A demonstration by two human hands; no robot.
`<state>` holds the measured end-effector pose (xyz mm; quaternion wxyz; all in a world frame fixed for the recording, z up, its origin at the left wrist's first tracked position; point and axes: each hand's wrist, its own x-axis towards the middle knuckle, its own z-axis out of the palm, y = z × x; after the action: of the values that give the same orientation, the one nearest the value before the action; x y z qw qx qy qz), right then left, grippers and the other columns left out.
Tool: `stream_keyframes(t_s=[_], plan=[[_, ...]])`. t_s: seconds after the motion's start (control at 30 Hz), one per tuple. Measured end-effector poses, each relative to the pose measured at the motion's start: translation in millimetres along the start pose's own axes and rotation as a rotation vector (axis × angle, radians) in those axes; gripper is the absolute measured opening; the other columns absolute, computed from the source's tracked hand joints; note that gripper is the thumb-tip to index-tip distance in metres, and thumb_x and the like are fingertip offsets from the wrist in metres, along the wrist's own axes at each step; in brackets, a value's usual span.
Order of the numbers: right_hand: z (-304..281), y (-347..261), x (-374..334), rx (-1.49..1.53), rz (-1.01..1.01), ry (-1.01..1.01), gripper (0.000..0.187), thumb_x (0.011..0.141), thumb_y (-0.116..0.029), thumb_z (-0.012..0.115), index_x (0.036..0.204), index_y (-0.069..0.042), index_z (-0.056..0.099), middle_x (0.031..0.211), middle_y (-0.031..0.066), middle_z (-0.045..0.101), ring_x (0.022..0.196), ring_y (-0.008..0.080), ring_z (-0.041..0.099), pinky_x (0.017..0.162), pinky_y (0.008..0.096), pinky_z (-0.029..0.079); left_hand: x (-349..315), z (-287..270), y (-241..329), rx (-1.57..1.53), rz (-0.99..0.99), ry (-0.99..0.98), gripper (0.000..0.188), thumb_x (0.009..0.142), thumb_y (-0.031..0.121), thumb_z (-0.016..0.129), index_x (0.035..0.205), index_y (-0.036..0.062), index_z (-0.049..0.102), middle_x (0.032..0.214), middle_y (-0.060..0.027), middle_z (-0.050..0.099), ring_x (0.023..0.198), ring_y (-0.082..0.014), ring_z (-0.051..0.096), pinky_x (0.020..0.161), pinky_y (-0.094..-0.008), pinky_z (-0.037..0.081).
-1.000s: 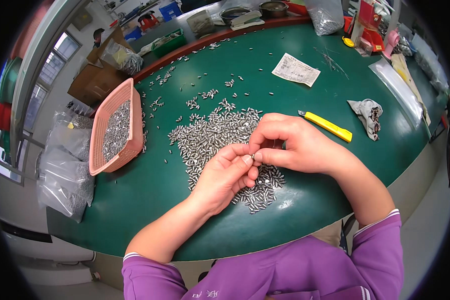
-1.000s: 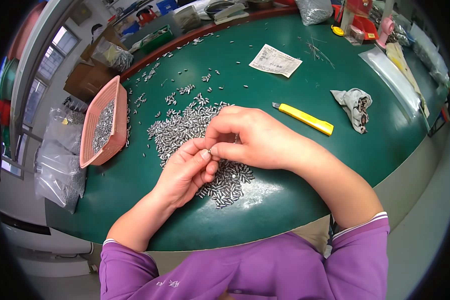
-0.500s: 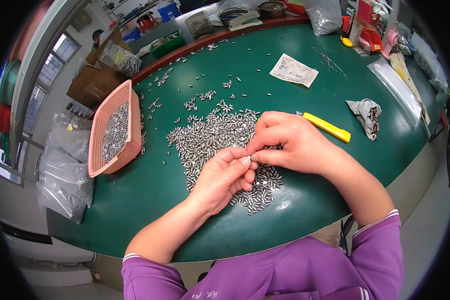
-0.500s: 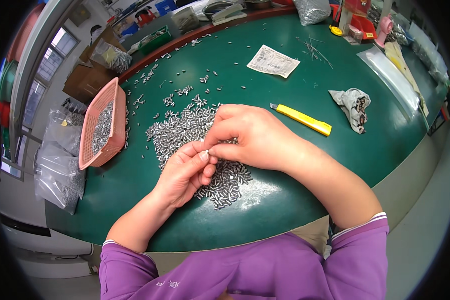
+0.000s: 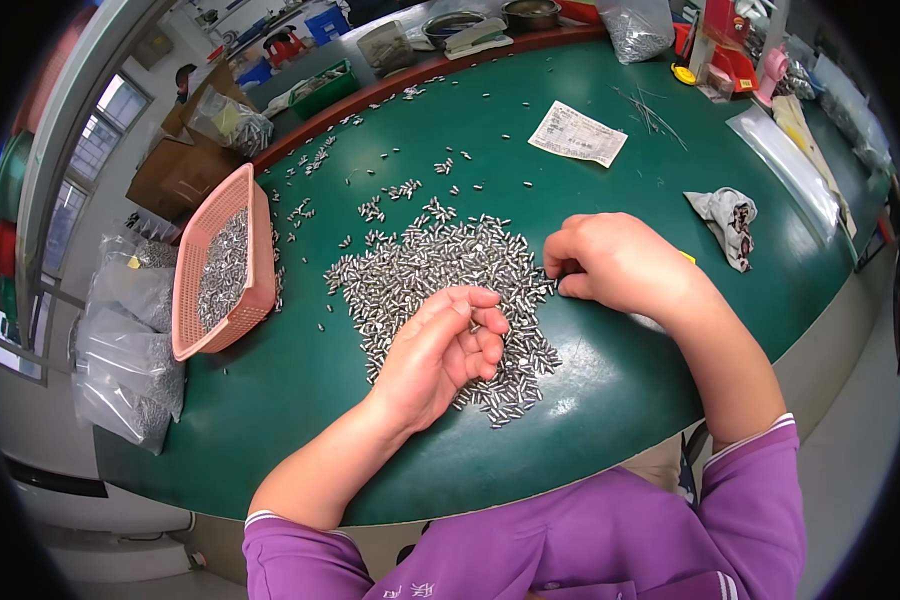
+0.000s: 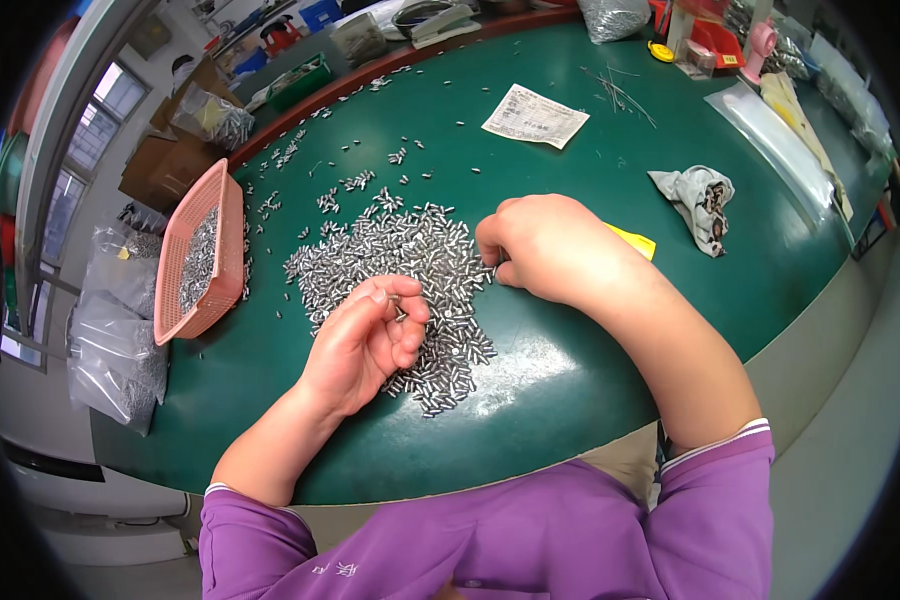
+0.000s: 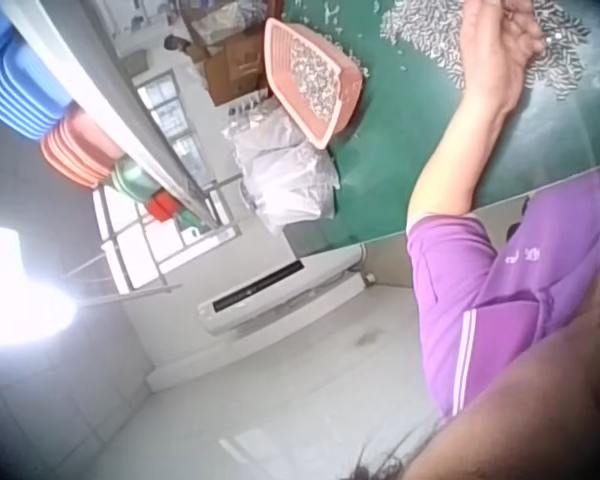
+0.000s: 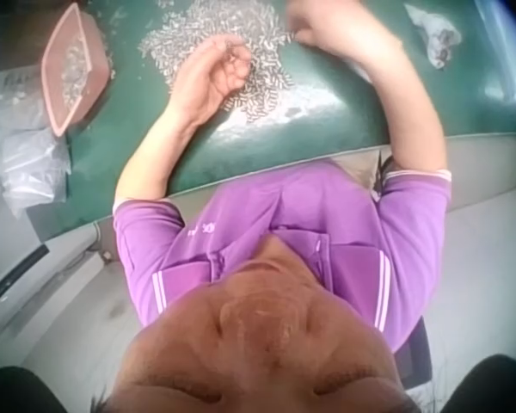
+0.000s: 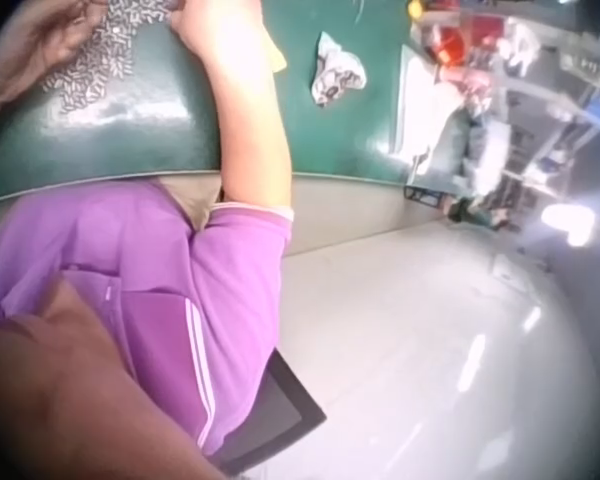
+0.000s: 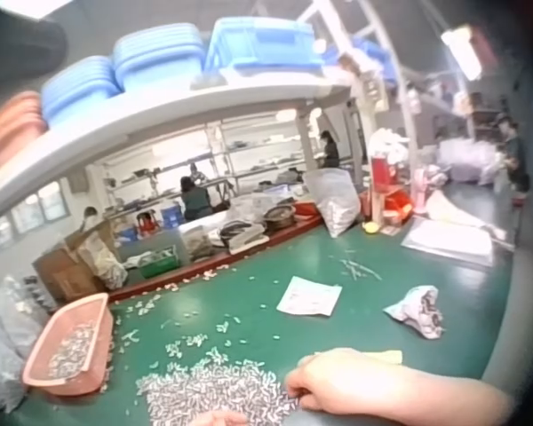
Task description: Sorting or inspecting small silver components on a green workbench by hand.
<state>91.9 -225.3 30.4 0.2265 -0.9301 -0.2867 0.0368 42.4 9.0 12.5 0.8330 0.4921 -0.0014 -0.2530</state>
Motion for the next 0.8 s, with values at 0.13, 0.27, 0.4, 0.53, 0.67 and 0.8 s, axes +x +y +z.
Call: stream_keyframes(t_s=[0.13,0.27,0.4,0.53,0.67,0.8], plan=[[7,1,1,-0.031,-0.009,0.013,0.013,0.072,-0.009,0.067,0.084,-0.006,0.064,0.082,0.0111,0.061,0.077,0.0292,0.061,0.069,0.0389,0.049,0,0,-1,-0.005,-0.018,0.005,0.022,0.099,0.017,0.044,0.114,0.0031,0.051,0.094,-0.0078,0.059,0.071,-0.0136,0.053,0.06,-0.0231,0.047],[8,1,1,-0.056,-0.014,0.034,0.009,0.073,-0.008,0.065,0.082,-0.005,0.062,0.081,0.0113,0.061,0.077,0.0296,0.061,0.069,0.0393,0.049,0,-3,-2,0.038,-0.04,-0.027,0.019,0.098,0.015,0.048,0.113,0.0041,0.052,0.093,-0.0064,0.059,0.069,-0.0122,0.053,0.059,-0.0234,0.047],[1,-2,1,-0.02,-0.018,0.02,0.01,0.073,-0.008,0.065,0.082,-0.006,0.063,0.081,0.0108,0.061,0.078,0.0296,0.061,0.069,0.0392,0.049,0,-3,-2,0.036,-0.045,-0.024,0.017,0.097,0.014,0.048,0.111,0.0047,0.054,0.092,-0.0061,0.059,0.068,-0.0119,0.053,0.058,-0.0234,0.047],[-1,-4,1,0.014,-0.026,-0.014,0.011,0.072,-0.009,0.066,0.083,-0.007,0.063,0.082,0.0105,0.061,0.08,0.0292,0.061,0.071,0.0389,0.049,1,-8,-2,0.002,-0.054,-0.107,0.017,0.099,0.012,0.046,0.112,0.0024,0.051,0.094,-0.0067,0.059,0.074,-0.0126,0.057,0.064,-0.0262,0.05],[3,-4,1,-0.036,-0.052,-0.023,0.012,0.072,-0.01,0.067,0.083,-0.007,0.064,0.084,0.0101,0.062,0.082,0.0291,0.062,0.075,0.0388,0.049,0,-9,-3,-0.002,-0.061,-0.098,0.017,0.099,0.011,0.046,0.113,0.0022,0.051,0.094,-0.0069,0.059,0.074,-0.0132,0.057,0.064,-0.0267,0.05],[2,-9,4,0.027,-0.072,-0.003,0.013,0.074,-0.011,0.068,0.086,-0.006,0.065,0.085,0.0096,0.062,0.082,0.0285,0.062,0.073,0.0382,0.049,-1,-9,-3,0.023,-0.071,-0.082,0.018,0.098,0.011,0.047,0.114,0.0025,0.05,0.094,-0.0062,0.059,0.074,-0.0125,0.058,0.064,-0.0264,0.051]])
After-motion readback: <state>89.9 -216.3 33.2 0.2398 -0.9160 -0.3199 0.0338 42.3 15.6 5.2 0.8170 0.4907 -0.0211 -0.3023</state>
